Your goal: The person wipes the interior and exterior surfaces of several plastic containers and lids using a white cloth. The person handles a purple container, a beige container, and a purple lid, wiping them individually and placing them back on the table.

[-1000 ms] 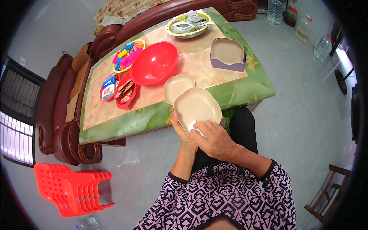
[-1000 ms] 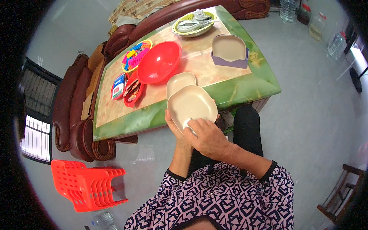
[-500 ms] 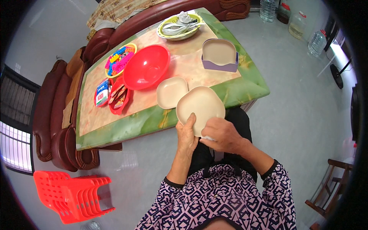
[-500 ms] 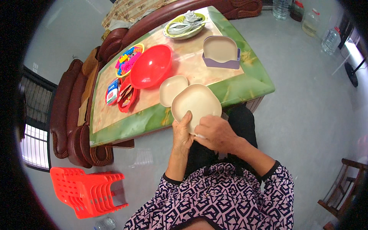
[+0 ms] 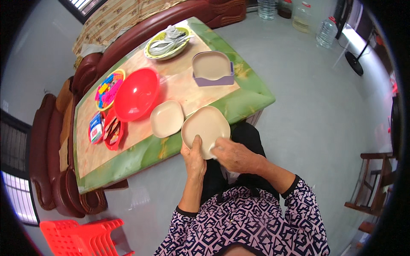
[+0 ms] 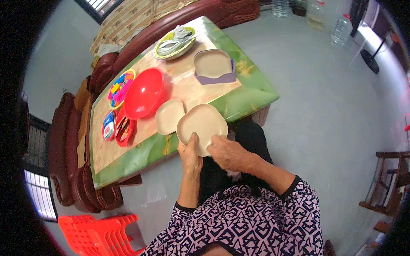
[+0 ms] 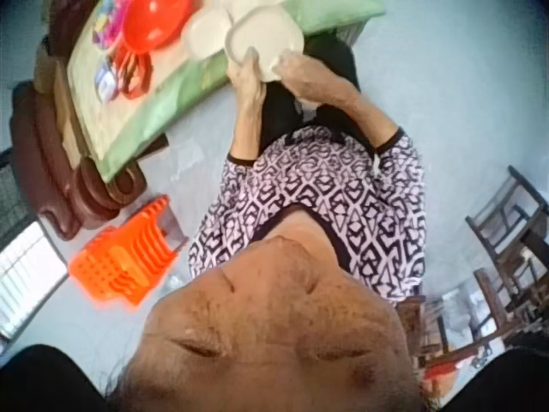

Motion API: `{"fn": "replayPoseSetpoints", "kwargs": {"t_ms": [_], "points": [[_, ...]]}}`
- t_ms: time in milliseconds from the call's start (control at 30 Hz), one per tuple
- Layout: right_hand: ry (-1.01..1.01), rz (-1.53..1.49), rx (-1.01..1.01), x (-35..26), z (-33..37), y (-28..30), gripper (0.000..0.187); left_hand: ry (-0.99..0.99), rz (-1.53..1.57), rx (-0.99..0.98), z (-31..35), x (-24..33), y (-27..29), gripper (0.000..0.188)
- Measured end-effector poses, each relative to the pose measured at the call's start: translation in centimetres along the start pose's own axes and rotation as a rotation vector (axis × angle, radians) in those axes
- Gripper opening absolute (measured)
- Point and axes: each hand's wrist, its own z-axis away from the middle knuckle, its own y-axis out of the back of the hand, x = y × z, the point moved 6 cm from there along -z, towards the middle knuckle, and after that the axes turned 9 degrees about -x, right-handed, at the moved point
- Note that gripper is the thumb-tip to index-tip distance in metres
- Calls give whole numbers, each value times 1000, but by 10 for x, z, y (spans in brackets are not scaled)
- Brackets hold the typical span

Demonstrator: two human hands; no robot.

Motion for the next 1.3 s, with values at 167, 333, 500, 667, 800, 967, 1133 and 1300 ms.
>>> {"fn": "replayPoseSetpoints", "kwargs": {"t_ms": [167,333,500,667,800,967,1133,1300], "points": [[73,-101,754,-1,7,72,29,88,110,-128,4,-13,-34,50],[-181,298,826,15,3,56,42,224,135,-192,5,-25,-49,48],[-44,184,469,15,28,22,49,199,65,-195,-4,-27,-42,43],[123,79,405,15,32,21,37,386,21,-312,-3,-43,-43,44],[8,325,580,26,28,30,36,461,62,-340,-2,-47,-57,47],[-336,671,679,46,33,39,38,260,-34,-335,-5,-40,-67,42],[-401,608,508,32,43,44,52,232,-45,-307,-2,-36,-59,41],[-192,255,294,22,58,26,57,188,-27,-287,-4,-33,-50,40]]}}
